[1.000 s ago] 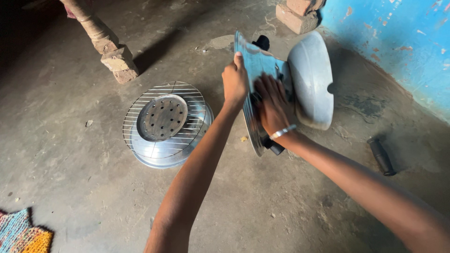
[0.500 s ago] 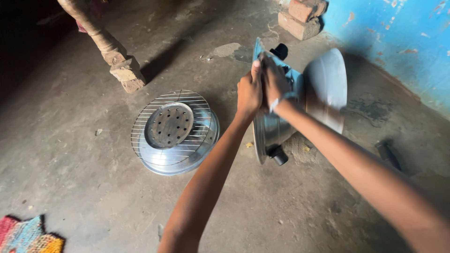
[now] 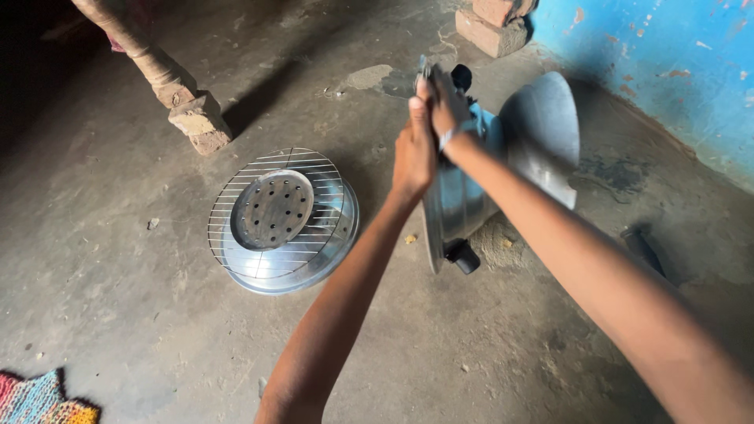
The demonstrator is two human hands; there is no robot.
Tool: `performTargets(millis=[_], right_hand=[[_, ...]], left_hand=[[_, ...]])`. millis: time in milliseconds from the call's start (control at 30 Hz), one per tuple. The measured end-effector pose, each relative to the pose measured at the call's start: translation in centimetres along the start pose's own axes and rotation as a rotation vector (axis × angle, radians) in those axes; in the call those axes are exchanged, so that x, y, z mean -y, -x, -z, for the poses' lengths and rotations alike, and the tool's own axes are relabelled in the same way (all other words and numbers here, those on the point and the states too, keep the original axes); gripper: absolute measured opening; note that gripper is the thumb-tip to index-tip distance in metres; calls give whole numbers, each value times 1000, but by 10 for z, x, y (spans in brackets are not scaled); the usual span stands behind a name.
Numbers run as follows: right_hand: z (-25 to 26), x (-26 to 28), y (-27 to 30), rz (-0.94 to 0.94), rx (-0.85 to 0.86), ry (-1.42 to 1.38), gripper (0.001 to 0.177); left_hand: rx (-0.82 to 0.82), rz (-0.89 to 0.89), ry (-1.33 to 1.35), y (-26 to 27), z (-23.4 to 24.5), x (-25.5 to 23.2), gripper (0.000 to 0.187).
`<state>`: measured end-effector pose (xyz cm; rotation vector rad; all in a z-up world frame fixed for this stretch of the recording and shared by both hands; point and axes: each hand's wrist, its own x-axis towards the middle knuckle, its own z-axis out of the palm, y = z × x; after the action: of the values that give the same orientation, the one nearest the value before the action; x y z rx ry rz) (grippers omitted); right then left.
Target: The person kneels on the floor and wipes a metal cooker with a cloth, working over its funnel-shaped body, rim, and black side fitting. They turn the cooker over, lift and reposition its parts, and wipe the inner cavity and the wire rack and perforated plate lying beside it.
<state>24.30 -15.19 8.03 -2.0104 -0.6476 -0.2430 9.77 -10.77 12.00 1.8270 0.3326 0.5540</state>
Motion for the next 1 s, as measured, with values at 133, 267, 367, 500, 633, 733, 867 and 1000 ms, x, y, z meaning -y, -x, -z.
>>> performTargets(millis=[133, 267, 367, 500, 633, 733, 867, 1000], right_hand=[[10, -7, -22, 235, -10, -240, 62], [17, 10, 14, 139, -47, -237, 50], [28, 26, 35, 52, -81, -191, 35], [44, 49, 52, 47, -123, -90, 24], [50, 66, 100, 112, -17, -23, 35], [58, 70, 135, 568, -95, 93, 51], [62, 65, 145, 570, 5, 56, 53], [57, 62, 113, 493, -74, 33, 57]], left_hand=[[-34, -164, 0, 14, -6, -11, 98], [7, -71, 14, 10, 1, -17, 99], [40, 49, 59, 6, 3, -13, 99], [-35, 23, 56, -5, -1, -5, 98], [-82, 45, 57, -20, 6, 3, 96], [-141, -62, 21, -23, 12, 6, 73], [-174, -106, -146, -20, 15, 4, 49], [-154, 3, -137, -21, 15, -7, 49]])
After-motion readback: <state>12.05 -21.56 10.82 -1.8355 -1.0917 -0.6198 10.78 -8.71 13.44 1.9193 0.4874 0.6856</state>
